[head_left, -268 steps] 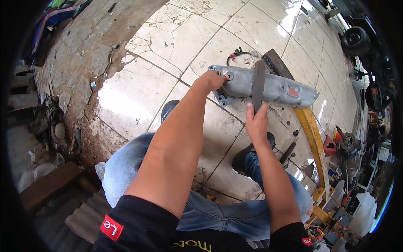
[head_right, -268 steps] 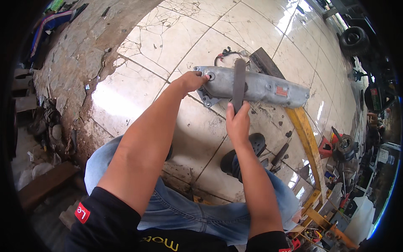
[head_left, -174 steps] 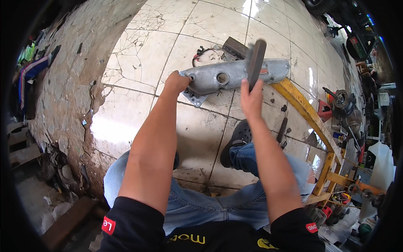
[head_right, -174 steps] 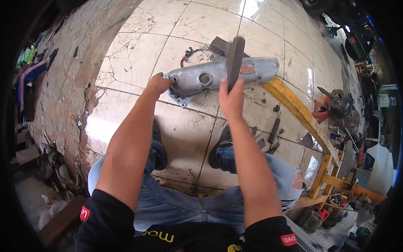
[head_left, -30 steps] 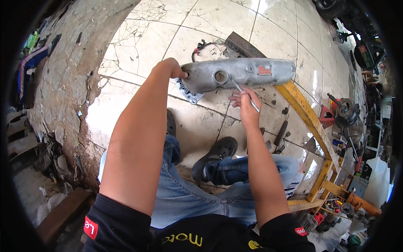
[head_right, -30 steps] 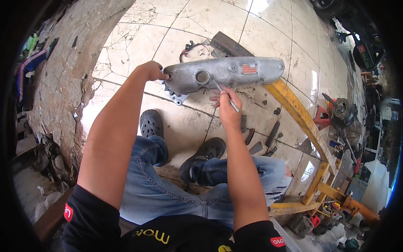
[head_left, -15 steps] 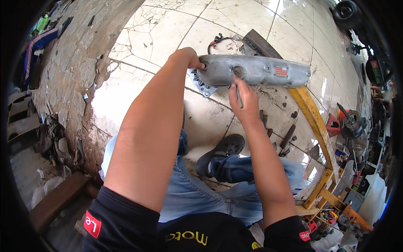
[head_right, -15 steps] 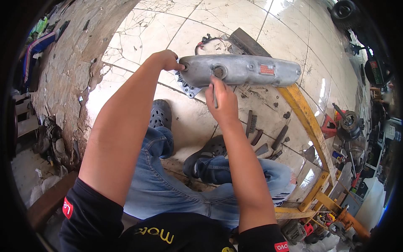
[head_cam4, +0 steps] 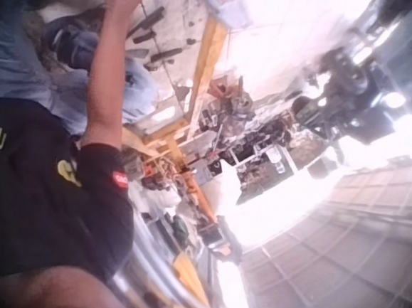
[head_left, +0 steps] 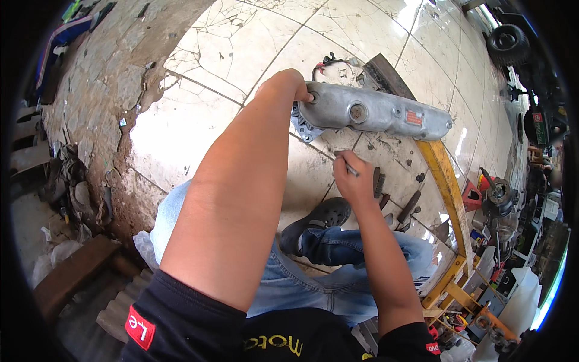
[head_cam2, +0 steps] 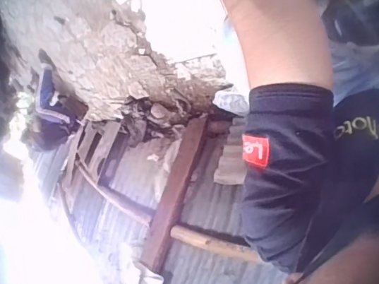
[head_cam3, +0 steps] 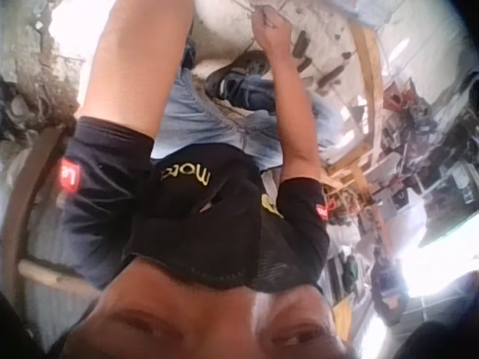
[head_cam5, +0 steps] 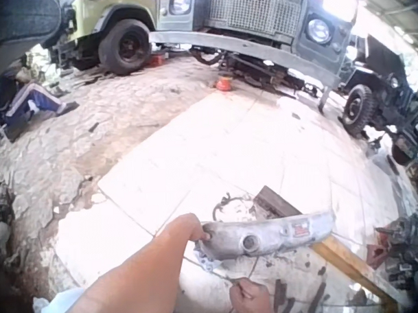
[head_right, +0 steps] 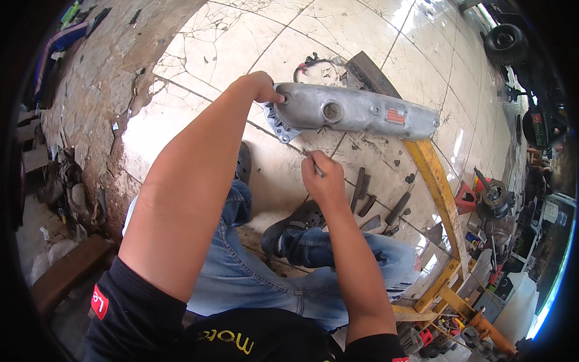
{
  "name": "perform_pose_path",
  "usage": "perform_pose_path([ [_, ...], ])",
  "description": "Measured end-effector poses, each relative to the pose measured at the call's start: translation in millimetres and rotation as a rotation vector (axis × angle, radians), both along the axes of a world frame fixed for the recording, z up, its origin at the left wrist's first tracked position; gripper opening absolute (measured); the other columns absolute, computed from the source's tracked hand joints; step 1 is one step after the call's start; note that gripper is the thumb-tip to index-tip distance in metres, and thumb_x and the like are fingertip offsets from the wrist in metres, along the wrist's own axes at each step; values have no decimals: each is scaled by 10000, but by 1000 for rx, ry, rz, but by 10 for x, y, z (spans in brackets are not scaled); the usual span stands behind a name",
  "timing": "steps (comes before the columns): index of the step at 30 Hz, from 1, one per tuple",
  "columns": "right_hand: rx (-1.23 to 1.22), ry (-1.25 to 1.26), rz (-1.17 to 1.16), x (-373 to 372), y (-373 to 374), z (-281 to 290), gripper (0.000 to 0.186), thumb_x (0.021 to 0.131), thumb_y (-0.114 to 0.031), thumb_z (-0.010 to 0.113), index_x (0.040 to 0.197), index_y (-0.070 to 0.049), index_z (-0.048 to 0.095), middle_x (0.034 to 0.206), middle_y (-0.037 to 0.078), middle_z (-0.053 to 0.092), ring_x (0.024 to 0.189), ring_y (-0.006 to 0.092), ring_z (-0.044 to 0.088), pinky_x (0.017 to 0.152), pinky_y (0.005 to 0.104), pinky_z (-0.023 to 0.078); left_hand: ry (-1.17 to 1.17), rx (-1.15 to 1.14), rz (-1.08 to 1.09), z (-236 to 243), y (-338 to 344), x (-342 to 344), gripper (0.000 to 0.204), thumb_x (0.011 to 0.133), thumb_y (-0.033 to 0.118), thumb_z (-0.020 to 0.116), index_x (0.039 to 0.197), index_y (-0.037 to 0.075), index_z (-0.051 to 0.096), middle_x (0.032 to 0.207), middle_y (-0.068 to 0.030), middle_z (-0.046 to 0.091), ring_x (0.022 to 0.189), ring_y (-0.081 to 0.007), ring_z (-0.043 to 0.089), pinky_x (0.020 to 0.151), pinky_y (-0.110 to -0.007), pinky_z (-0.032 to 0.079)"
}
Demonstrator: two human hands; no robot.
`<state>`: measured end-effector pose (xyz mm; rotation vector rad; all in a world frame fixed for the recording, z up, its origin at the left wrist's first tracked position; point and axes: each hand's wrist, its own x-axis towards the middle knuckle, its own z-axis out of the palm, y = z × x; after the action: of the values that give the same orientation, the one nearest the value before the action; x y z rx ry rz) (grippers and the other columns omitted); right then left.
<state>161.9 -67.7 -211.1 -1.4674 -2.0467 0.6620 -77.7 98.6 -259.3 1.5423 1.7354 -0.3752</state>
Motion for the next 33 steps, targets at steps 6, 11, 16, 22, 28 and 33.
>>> perform_pose_path([
  [6, -177, 190, -195, -26, 417, 371, 275, 927, -123, 563, 1150, 1, 666, 868, 198, 712, 803, 249, 730, 739, 343, 547, 13, -156, 84, -11, 37, 81, 707, 819, 598, 735, 1360, 158, 619, 1421, -87, 577, 1319, -325, 530, 1024, -517, 441],
  [11, -200, 56, 58, 24, 329, 172, 323, 951, -157, 574, 1220, 2, 655, 969, 185, 736, 857, 244, 727, 778, 343, 538, 0, -175, 147, -172, 63, 114, 702, 825, 595, 730, 1372, 174, 606, 1439, -73, 563, 1334, -311, 519, 1034, -522, 431],
  [16, -157, 102, 82, 128, 222, 137, 301, 928, -147, 606, 1173, 16, 670, 981, 216, 718, 901, 329, 711, 814, 368, 532, 21, -196, 159, -206, 56, 112, 707, 826, 593, 731, 1384, 181, 594, 1440, -58, 563, 1346, -305, 507, 1048, -514, 423],
  [22, -70, 148, -6, 12, 562, 168, 292, 941, -144, 608, 1172, 21, 674, 968, 205, 716, 937, 311, 704, 849, 371, 527, 10, -182, 155, -155, 83, 122, 701, 827, 587, 733, 1386, 187, 593, 1434, -49, 569, 1337, -300, 517, 1047, -499, 430],
  [28, -259, 152, 8, -45, 486, 338, 295, 942, -133, 597, 1186, 20, 659, 1060, 212, 697, 979, 351, 687, 862, 376, 526, 16, -194, 198, -122, 128, 53, 706, 808, 591, 748, 1375, 197, 603, 1411, -44, 590, 1320, -295, 535, 1029, -492, 446],
  [33, 40, 74, 354, -35, 507, 200, 265, 906, -106, 619, 1135, 16, 671, 1070, 207, 692, 953, 362, 686, 848, 383, 533, 28, -198, 196, -157, 114, 157, 707, 808, 607, 739, 1375, 209, 602, 1405, -39, 594, 1307, -288, 545, 1025, -492, 447],
])
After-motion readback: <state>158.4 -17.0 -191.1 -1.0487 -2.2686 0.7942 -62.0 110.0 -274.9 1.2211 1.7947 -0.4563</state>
